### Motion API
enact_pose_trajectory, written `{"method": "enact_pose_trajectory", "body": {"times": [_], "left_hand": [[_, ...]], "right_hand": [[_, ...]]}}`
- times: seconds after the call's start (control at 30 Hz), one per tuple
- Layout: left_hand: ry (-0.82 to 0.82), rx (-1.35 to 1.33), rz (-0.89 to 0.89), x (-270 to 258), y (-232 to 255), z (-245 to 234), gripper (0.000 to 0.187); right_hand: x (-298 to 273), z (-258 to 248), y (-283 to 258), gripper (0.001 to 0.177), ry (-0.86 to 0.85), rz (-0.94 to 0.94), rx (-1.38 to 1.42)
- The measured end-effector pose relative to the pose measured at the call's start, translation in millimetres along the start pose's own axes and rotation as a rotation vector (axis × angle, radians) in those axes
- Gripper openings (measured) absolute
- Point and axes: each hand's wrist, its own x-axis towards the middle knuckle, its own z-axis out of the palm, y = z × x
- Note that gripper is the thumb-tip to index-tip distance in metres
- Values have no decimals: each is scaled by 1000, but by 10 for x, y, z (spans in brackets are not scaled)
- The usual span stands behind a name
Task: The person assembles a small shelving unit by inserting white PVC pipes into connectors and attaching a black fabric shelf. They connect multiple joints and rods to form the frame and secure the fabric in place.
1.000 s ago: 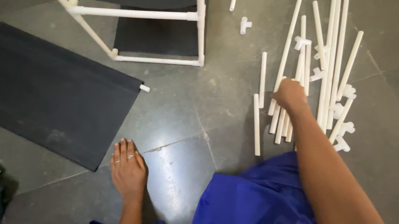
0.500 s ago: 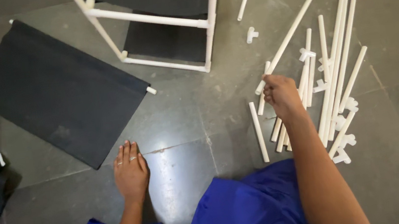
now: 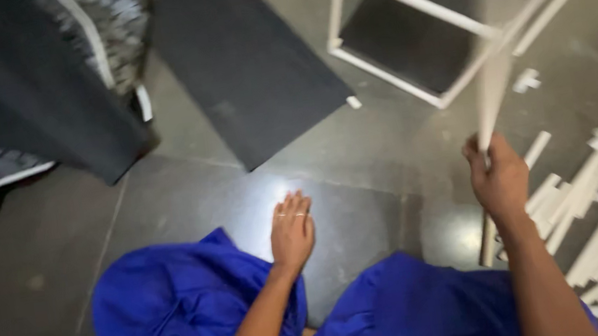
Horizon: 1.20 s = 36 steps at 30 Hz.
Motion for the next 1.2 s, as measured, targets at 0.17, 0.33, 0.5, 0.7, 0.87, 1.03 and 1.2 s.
{"method": "enact_pose_trajectory", "body": {"times": [0.17, 0.33, 0.5, 0.7, 0.87, 1.03, 1.2], "left_hand": [[121, -876, -550, -167, 1, -134, 62], [287, -1511, -978, -39, -158, -303, 71], [335, -1722, -981, 111, -286, -356, 47], [68, -1571, -859, 207, 29, -211, 14], [18, -479, -655, 465, -131, -293, 19], [279, -37, -346, 740, -668, -607, 38], [248, 100, -135, 946, -839, -585, 34]], "right_hand": [[-154, 273, 115, 27, -502, -157, -462], [-201, 412, 193, 25, -893, 50, -600], [-277, 399, 105, 26, -938, 71, -706], [-385, 798, -335, 35, -860, -24, -36], [-144, 622, -244, 41, -745, 12, 130], [-38, 246, 296, 39, -855, 279, -37], [-100, 297, 612, 39, -984, 336, -94]]}}
